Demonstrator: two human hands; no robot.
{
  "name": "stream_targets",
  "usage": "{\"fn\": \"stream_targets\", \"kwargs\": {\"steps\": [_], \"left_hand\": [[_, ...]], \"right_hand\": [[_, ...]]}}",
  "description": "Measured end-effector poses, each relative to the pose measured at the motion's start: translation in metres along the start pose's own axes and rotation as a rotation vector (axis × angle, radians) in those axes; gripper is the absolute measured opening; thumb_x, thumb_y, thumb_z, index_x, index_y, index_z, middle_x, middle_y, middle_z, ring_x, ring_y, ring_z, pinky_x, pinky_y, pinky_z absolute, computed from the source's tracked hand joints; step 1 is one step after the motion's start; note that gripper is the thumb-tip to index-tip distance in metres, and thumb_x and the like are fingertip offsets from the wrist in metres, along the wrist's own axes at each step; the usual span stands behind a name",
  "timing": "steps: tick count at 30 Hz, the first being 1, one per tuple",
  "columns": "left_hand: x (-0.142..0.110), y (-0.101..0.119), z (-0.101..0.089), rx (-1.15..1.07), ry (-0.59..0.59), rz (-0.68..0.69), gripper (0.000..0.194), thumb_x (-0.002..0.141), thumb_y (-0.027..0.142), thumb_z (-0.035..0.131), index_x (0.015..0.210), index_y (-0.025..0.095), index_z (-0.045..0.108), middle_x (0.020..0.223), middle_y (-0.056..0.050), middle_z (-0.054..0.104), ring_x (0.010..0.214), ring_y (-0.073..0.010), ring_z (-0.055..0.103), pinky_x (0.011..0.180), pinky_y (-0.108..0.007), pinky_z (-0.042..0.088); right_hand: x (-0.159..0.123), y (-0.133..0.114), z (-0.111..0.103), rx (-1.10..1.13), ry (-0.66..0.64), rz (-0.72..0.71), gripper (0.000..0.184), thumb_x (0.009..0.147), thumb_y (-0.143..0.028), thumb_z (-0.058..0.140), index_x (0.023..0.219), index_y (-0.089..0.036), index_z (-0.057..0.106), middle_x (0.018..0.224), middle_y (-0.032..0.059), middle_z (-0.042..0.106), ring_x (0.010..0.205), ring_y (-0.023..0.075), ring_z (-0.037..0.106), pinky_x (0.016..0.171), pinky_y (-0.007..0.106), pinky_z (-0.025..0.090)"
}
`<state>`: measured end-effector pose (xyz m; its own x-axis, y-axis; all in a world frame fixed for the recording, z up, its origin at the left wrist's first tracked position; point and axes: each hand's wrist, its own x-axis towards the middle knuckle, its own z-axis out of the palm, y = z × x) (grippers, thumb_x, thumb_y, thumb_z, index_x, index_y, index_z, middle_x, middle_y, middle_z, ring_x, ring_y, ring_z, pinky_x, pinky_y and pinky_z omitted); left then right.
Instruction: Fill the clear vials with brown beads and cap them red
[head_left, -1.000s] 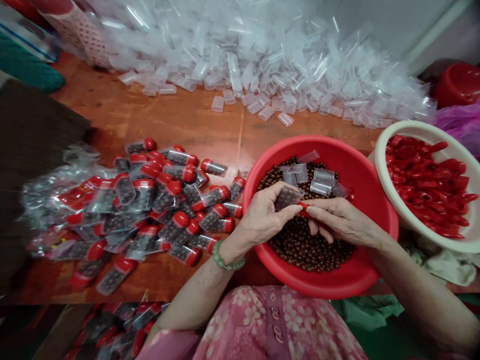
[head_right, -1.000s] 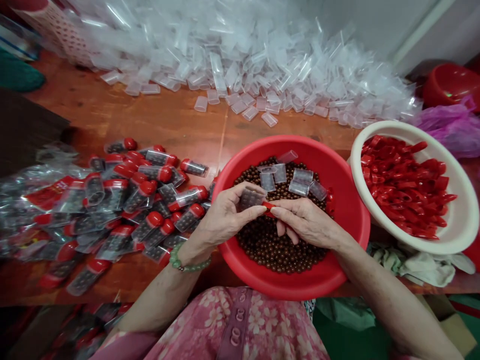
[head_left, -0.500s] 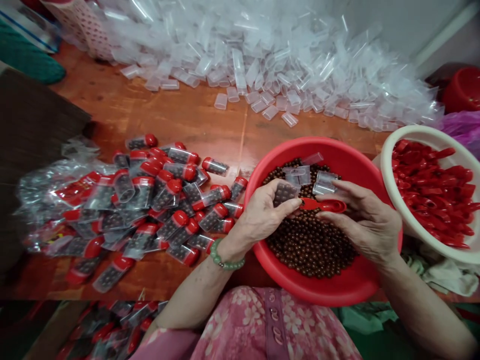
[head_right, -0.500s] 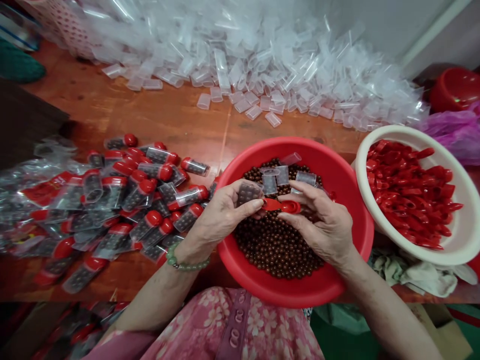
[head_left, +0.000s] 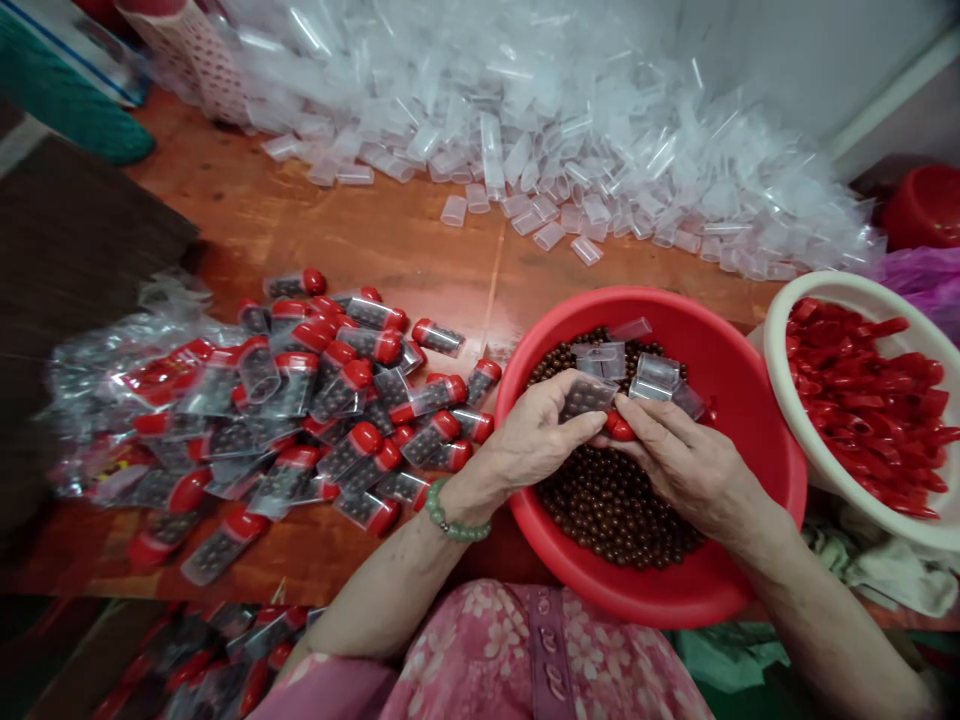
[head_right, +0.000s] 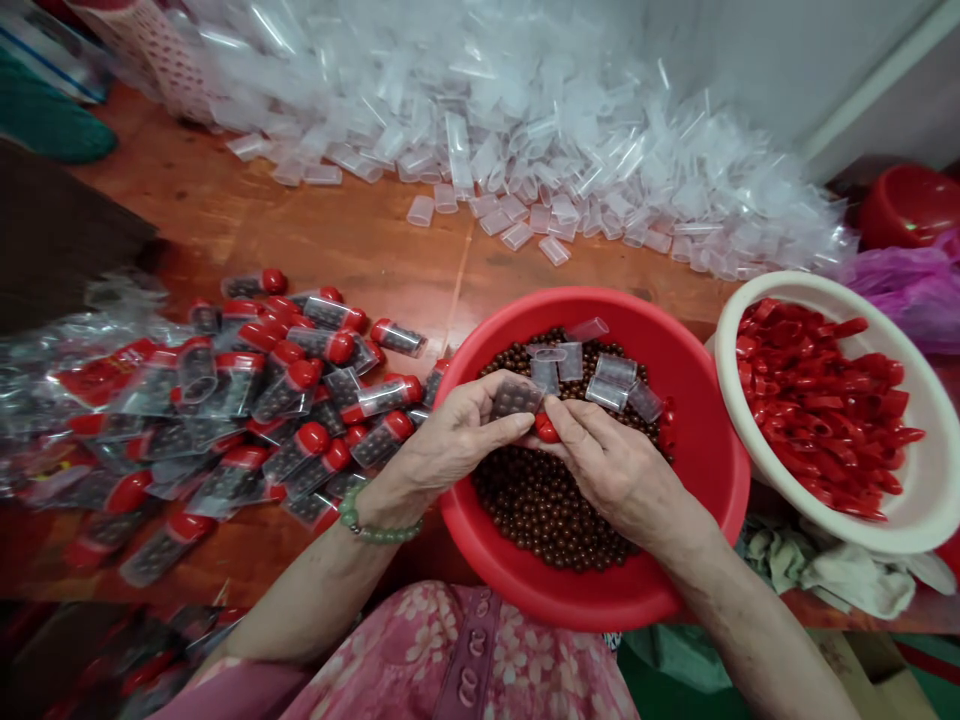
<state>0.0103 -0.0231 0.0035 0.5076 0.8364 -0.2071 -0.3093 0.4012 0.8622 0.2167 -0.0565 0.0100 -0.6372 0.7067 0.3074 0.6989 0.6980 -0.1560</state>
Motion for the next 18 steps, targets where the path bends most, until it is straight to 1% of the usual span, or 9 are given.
{"fn": "stream_targets", "kwargs": {"steps": [3, 4, 6, 9, 11, 12, 14, 15, 18], "left_hand": [[0.001, -0.001, 0.000, -0.031, -0.019, -0.001, 0.025, 0.079, 0.026, 0.078, 0.096, 0.015, 0.064, 0.089, -0.001, 0.066, 0.080, -0.0116, 0.063, 0.081, -0.026, 0.054], [0.001, -0.001, 0.000, -0.045, -0.025, 0.000, 0.026, 0.078, 0.025, 0.079, 0.097, 0.015, 0.064, 0.089, -0.001, 0.067, 0.081, -0.0115, 0.064, 0.081, -0.026, 0.054], [0.000, -0.001, 0.000, -0.080, -0.041, -0.012, 0.029, 0.078, 0.026, 0.080, 0.100, 0.015, 0.063, 0.090, -0.002, 0.069, 0.082, -0.0115, 0.067, 0.083, -0.026, 0.056], [-0.001, -0.001, -0.001, -0.145, -0.063, -0.035, 0.033, 0.080, 0.030, 0.080, 0.103, 0.015, 0.062, 0.095, -0.006, 0.072, 0.082, -0.0128, 0.071, 0.083, -0.027, 0.057], [-0.003, 0.000, -0.002, -0.186, -0.082, -0.039, 0.034, 0.081, 0.029, 0.080, 0.106, 0.015, 0.062, 0.103, -0.009, 0.073, 0.087, -0.0147, 0.073, 0.083, -0.027, 0.058], [-0.003, 0.000, -0.003, -0.205, -0.097, -0.043, 0.035, 0.080, 0.027, 0.080, 0.107, 0.016, 0.062, 0.107, -0.010, 0.073, 0.090, -0.0158, 0.074, 0.083, -0.027, 0.058], [-0.004, 0.001, -0.004, -0.243, -0.128, -0.055, 0.039, 0.077, 0.020, 0.080, 0.111, 0.016, 0.063, 0.112, -0.011, 0.072, 0.095, -0.0179, 0.074, 0.085, -0.028, 0.058], [-0.004, 0.002, -0.005, -0.262, -0.142, -0.061, 0.042, 0.075, 0.016, 0.080, 0.113, 0.017, 0.063, 0.113, -0.011, 0.073, 0.096, -0.0188, 0.074, 0.086, -0.029, 0.058], [-0.004, 0.004, -0.007, -0.322, -0.185, -0.070, 0.046, 0.070, 0.011, 0.080, 0.113, 0.017, 0.064, 0.112, -0.012, 0.074, 0.097, -0.0202, 0.075, 0.088, -0.031, 0.058]], "right_hand": [[-0.003, 0.001, 0.003, -0.076, -0.050, -0.018, 0.070, 0.098, -0.009, 0.046, 0.161, -0.010, 0.018, 0.130, 0.0223, 0.066, 0.122, 0.0283, 0.065, 0.097, 0.040, 0.060], [-0.002, 0.001, 0.003, -0.074, -0.056, -0.014, 0.068, 0.098, -0.008, 0.044, 0.161, -0.010, 0.019, 0.128, 0.0223, 0.067, 0.120, 0.0286, 0.066, 0.095, 0.041, 0.061], [0.001, 0.003, 0.001, -0.007, -0.047, 0.046, 0.061, 0.099, -0.010, 0.043, 0.158, -0.015, 0.028, 0.123, 0.0191, 0.070, 0.113, 0.0270, 0.069, 0.092, 0.040, 0.061], [0.009, 0.006, -0.008, 0.239, 0.019, 0.291, 0.043, 0.101, -0.021, 0.049, 0.144, -0.024, 0.046, 0.119, 0.0122, 0.071, 0.103, 0.0228, 0.073, 0.088, 0.036, 0.062], [0.016, 0.008, -0.015, 0.457, 0.086, 0.454, 0.029, 0.101, -0.028, 0.052, 0.130, -0.026, 0.054, 0.111, 0.0080, 0.072, 0.094, 0.0192, 0.074, 0.081, 0.031, 0.062], [0.020, 0.009, -0.017, 0.564, 0.118, 0.504, 0.024, 0.101, -0.031, 0.053, 0.124, -0.026, 0.056, 0.105, 0.0057, 0.072, 0.089, 0.0173, 0.073, 0.077, 0.029, 0.061], [0.031, 0.009, -0.021, 0.736, 0.177, 0.544, 0.017, 0.100, -0.034, 0.056, 0.114, -0.026, 0.060, 0.097, 0.0026, 0.072, 0.082, 0.0146, 0.072, 0.075, 0.027, 0.060], [0.038, 0.009, -0.021, 0.789, 0.198, 0.548, 0.016, 0.099, -0.034, 0.058, 0.112, -0.026, 0.061, 0.096, 0.0021, 0.073, 0.082, 0.0143, 0.071, 0.077, 0.027, 0.060], [0.055, 0.008, -0.019, 0.837, 0.242, 0.536, 0.018, 0.095, -0.038, 0.064, 0.107, -0.026, 0.064, 0.099, 0.0023, 0.073, 0.088, 0.0153, 0.071, 0.082, 0.029, 0.060]]}}
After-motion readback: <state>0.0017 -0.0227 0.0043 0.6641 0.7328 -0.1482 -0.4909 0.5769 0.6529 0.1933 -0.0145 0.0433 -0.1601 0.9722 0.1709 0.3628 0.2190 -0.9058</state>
